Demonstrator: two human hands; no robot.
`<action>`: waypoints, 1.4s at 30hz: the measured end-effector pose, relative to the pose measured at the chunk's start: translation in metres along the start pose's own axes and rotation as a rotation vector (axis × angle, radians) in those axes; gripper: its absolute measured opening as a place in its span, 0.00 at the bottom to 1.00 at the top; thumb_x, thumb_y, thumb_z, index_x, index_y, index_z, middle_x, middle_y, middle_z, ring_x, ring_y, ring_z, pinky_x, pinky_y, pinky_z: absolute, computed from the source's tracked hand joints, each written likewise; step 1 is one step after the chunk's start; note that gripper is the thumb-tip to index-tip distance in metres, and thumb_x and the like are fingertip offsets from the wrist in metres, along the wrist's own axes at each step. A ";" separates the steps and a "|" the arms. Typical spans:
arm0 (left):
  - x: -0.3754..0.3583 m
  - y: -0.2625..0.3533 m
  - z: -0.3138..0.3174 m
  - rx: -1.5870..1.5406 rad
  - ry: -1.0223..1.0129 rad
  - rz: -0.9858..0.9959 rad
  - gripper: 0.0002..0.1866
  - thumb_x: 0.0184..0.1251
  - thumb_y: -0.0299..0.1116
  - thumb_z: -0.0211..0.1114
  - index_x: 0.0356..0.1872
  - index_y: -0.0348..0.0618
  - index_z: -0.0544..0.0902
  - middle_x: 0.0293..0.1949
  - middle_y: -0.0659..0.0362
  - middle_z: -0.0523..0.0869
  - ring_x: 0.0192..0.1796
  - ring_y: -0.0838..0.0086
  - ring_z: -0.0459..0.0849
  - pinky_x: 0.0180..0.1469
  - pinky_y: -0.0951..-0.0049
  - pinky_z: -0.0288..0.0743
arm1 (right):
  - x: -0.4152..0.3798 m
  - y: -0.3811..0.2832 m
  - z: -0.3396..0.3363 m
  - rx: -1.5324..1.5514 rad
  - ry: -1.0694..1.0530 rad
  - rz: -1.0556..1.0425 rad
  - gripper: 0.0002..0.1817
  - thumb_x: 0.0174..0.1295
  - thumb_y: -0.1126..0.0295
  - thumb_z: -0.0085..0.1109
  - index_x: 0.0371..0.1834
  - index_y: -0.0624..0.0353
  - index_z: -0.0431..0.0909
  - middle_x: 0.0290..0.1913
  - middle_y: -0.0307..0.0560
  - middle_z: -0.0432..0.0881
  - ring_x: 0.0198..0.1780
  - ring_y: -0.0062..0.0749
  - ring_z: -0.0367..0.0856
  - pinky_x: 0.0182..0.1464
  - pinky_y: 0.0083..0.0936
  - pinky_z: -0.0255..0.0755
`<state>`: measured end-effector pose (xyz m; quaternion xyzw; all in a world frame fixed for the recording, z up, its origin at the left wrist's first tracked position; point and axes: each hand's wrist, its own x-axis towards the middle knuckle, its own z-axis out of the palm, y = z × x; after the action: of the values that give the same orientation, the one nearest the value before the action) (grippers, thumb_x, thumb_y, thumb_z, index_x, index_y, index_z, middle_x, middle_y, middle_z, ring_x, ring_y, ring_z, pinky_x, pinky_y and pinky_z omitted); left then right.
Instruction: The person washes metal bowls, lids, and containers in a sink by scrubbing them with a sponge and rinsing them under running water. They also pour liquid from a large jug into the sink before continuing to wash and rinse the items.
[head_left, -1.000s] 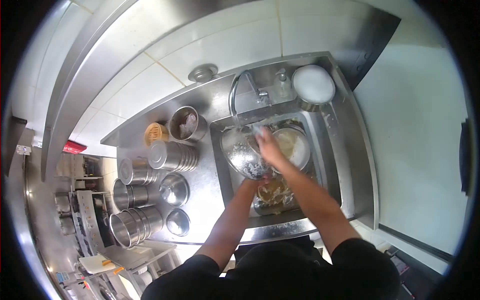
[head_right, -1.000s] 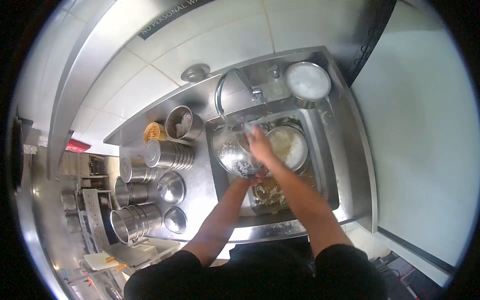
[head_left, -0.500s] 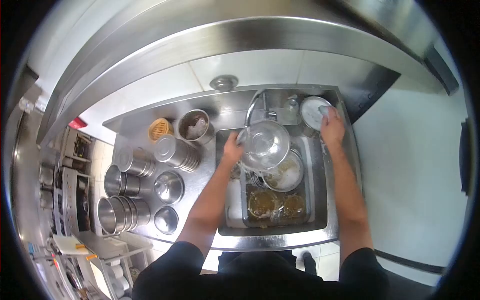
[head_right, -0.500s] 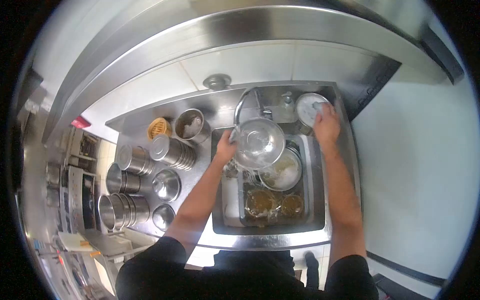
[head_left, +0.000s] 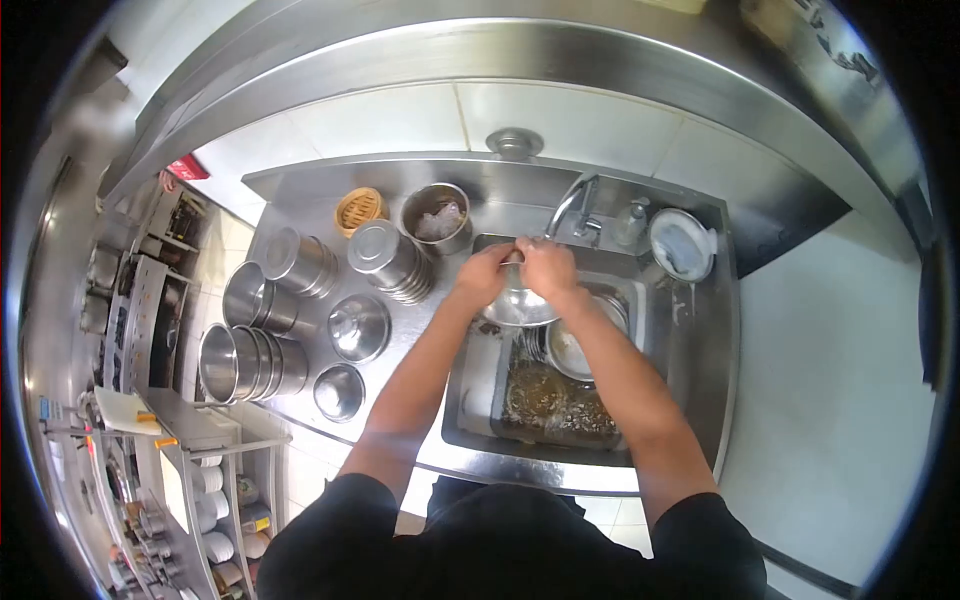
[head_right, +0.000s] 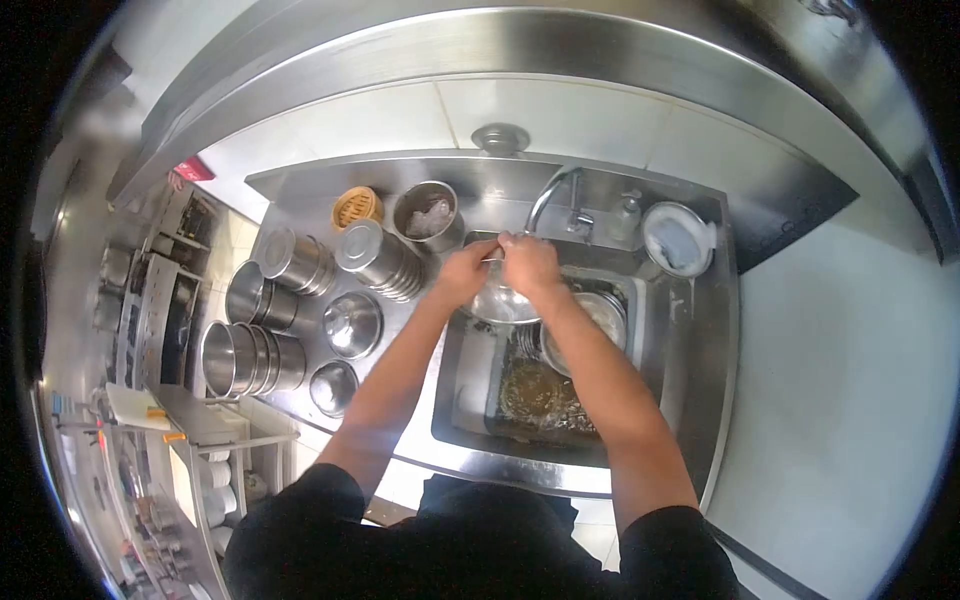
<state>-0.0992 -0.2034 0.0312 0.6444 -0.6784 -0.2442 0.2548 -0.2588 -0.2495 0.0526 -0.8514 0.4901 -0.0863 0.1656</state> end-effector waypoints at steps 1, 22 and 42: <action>-0.013 -0.024 0.004 -0.198 0.109 -0.004 0.20 0.73 0.31 0.56 0.64 0.43 0.81 0.58 0.48 0.86 0.61 0.59 0.85 0.63 0.59 0.76 | 0.008 0.000 0.001 0.066 0.032 -0.015 0.21 0.63 0.61 0.63 0.56 0.61 0.81 0.48 0.63 0.87 0.48 0.60 0.86 0.52 0.47 0.80; -0.001 -0.054 0.064 -0.408 0.115 -0.140 0.17 0.66 0.41 0.68 0.52 0.45 0.87 0.48 0.47 0.90 0.52 0.57 0.89 0.52 0.58 0.82 | -0.032 0.058 -0.008 -0.178 -0.279 0.167 0.19 0.62 0.67 0.55 0.54 0.62 0.84 0.54 0.59 0.87 0.50 0.51 0.89 0.52 0.48 0.81; -0.305 -0.205 -0.059 -0.243 0.402 -0.965 0.18 0.64 0.35 0.66 0.49 0.32 0.83 0.37 0.53 0.86 0.39 0.63 0.83 0.48 0.59 0.76 | -0.064 0.292 -0.057 -0.242 0.105 0.370 0.33 0.63 0.64 0.61 0.74 0.50 0.69 0.69 0.59 0.74 0.70 0.57 0.72 0.69 0.47 0.69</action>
<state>0.1054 0.0908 -0.0691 0.8830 -0.2098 -0.2818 0.3112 -0.5437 -0.3411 -0.0004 -0.7552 0.6524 -0.0393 0.0496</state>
